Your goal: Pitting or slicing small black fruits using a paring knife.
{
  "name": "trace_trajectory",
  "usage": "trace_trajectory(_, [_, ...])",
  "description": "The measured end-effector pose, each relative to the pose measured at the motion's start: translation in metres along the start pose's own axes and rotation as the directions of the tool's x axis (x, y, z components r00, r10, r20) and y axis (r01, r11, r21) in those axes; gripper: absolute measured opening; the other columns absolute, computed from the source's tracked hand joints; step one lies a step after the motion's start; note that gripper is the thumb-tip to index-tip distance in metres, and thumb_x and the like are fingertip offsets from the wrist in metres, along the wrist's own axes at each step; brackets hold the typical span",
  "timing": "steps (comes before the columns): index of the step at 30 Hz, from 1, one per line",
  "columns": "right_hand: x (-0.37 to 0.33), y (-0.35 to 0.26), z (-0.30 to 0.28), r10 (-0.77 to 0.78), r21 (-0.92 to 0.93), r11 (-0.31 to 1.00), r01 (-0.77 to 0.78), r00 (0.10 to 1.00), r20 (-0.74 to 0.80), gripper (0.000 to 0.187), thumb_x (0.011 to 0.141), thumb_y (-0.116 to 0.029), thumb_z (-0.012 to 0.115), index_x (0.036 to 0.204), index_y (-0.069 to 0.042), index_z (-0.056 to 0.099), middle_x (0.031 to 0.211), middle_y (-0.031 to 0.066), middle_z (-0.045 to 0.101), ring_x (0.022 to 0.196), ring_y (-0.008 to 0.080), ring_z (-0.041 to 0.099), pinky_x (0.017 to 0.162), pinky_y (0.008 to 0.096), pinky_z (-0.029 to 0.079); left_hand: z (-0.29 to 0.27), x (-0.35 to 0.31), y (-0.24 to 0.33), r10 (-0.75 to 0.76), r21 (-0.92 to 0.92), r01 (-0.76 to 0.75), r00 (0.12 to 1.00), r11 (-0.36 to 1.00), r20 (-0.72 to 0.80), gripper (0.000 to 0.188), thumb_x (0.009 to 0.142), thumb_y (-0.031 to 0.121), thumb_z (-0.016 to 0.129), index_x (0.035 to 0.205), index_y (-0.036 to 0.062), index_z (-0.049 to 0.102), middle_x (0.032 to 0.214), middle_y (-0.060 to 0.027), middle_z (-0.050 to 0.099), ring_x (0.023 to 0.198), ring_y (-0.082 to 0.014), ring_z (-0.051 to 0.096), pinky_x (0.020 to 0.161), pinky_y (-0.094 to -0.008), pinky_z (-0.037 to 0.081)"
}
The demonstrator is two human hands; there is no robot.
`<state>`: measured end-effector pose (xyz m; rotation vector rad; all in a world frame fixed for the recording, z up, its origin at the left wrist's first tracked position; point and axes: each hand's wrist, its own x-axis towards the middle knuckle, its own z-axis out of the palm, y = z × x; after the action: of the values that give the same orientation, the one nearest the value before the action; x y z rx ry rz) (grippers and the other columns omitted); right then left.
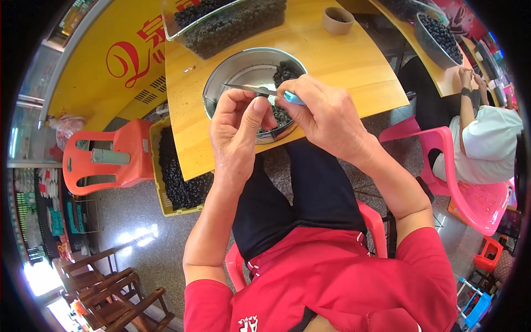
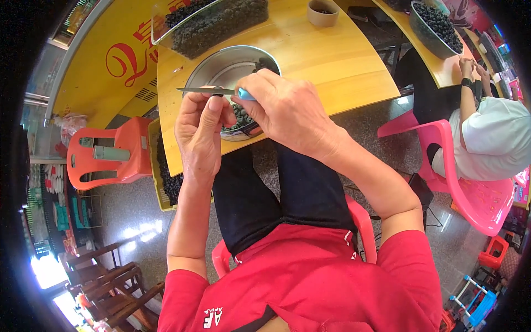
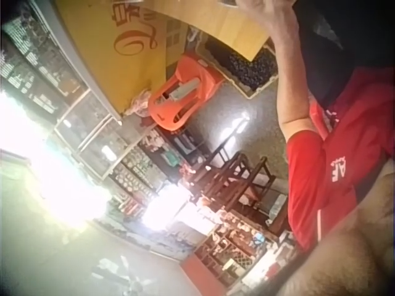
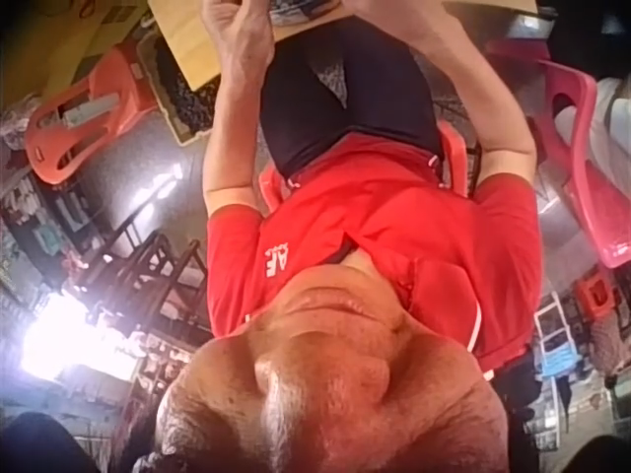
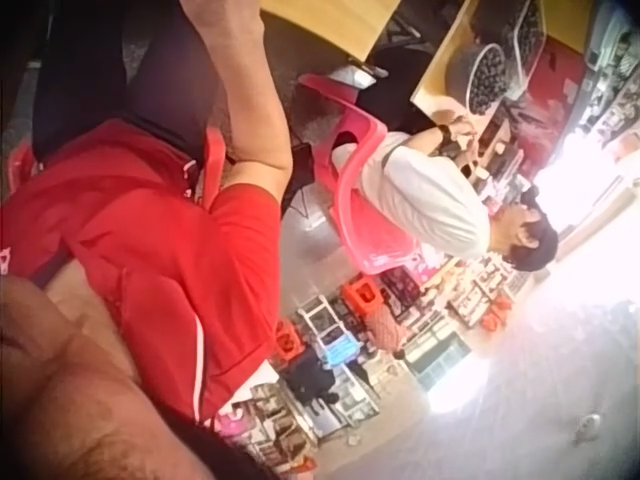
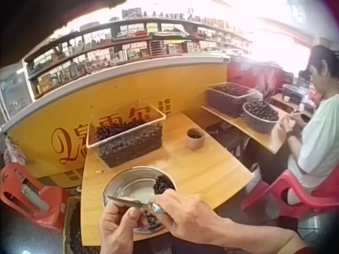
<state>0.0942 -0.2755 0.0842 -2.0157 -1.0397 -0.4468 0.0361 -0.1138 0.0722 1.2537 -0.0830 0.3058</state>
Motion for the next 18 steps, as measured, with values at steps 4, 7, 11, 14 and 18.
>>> trace_trajectory(4, [-0.001, 0.001, 0.001, -0.01, 0.004, 1.0, 0.01, 1.0, -0.009, 0.012, 0.086, -0.008, 0.063, 0.095, -0.002, 0.058, 0.08, 0.0135, 0.06, 0.067, 0.0321, 0.06, 0.056, 0.036, 0.046, 0.003, 0.0, -0.002, 0.004, -0.045, -0.004, 1.0, 0.999, 0.007, 0.016, 0.094, 0.014, 0.06, 0.103, 0.0025, 0.052, 0.079, -0.0036, 0.058, 0.071, -0.009, 0.054, 0.067, -0.0222, 0.044])
trace_trajectory(7, [-0.002, -0.003, 0.002, 0.002, 0.012, 1.0, -0.002, 1.0, -0.008, 0.011, 0.086, -0.007, 0.062, 0.095, -0.002, 0.057, 0.081, 0.0136, 0.061, 0.07, 0.0329, 0.061, 0.057, 0.0366, 0.047, 0.005, -0.001, -0.004, 0.034, -0.096, -0.034, 0.999, 0.995, -0.002, 0.016, 0.094, 0.012, 0.059, 0.103, 0.0024, 0.052, 0.082, -0.0037, 0.058, 0.07, -0.0085, 0.052, 0.067, -0.0218, 0.043])
trace_trajectory(11, [-0.002, -0.002, 0.004, 0.002, -0.029, 1.0, -0.002, 1.0, -0.027, 0.012, 0.086, -0.006, 0.062, 0.095, -0.002, 0.057, 0.082, 0.0137, 0.062, 0.072, 0.034, 0.062, 0.059, 0.0372, 0.048, 0.006, -0.003, -0.002, 0.061, -0.154, -0.063, 0.998, 0.986, -0.017, 0.015, 0.093, 0.01, 0.059, 0.103, 0.0018, 0.052, 0.085, -0.0043, 0.058, 0.07, -0.0093, 0.052, 0.065, -0.022, 0.043])
trace_trajectory(14, [-0.006, 0.017, 0.007, 0.037, -0.113, 0.993, -0.039, 0.999, -0.018, 0.01, 0.088, -0.008, 0.061, 0.095, -0.001, 0.057, 0.08, 0.0136, 0.062, 0.071, 0.032, 0.063, 0.059, 0.0359, 0.048, 0.005, -0.004, 0.007, 0.187, -0.207, -0.169, 0.98, 0.964, 0.07, 0.014, 0.093, 0.008, 0.058, 0.104, 0.0008, 0.053, 0.087, -0.005, 0.058, 0.07, -0.0105, 0.053, 0.064, -0.0224, 0.043])
trace_trajectory(18, [0.001, 0.001, -0.006, 0.271, 0.203, 0.941, -0.272, 0.962, 0.035, 0.018, 0.093, -0.019, 0.06, 0.095, 0.0, 0.06, 0.076, 0.0085, 0.061, 0.064, 0.0167, 0.059, 0.057, 0.0281, 0.046, -0.002, -0.002, 0.003, 0.176, -0.196, -0.162, 0.983, 0.967, 0.06, 0.017, 0.095, 0.011, 0.056, 0.108, 0.0, 0.057, 0.085, -0.0069, 0.057, 0.068, -0.0115, 0.049, 0.062, -0.0232, 0.04])
